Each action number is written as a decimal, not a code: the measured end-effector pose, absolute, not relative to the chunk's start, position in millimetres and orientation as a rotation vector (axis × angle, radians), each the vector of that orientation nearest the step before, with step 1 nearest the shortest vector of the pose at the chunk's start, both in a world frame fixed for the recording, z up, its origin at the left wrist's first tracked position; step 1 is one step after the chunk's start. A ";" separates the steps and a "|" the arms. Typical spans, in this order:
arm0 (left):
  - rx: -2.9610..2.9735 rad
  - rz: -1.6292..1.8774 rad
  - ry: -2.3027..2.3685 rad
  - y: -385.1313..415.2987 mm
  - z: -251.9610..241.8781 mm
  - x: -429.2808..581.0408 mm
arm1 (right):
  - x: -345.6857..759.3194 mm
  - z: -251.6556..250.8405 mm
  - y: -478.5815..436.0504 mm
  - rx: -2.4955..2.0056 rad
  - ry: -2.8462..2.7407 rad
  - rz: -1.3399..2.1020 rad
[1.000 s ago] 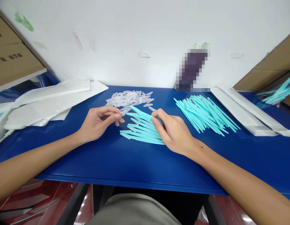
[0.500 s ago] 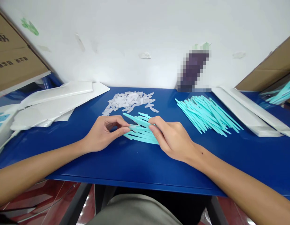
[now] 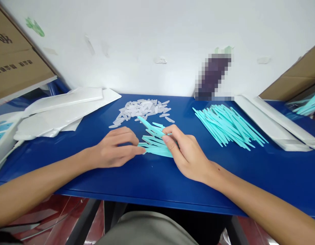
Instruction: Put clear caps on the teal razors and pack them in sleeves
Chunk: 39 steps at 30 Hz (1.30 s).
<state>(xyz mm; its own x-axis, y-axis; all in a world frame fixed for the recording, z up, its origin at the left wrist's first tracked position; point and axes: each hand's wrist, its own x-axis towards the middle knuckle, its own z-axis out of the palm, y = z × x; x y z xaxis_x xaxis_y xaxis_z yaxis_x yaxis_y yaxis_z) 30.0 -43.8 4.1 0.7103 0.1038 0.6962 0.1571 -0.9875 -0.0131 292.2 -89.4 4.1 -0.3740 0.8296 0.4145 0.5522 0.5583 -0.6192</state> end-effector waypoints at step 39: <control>-3.242 -0.598 -1.099 -28.8 21.1 3.4 | 303.7 6.2 -76.8 -1.023 -2.324 0.081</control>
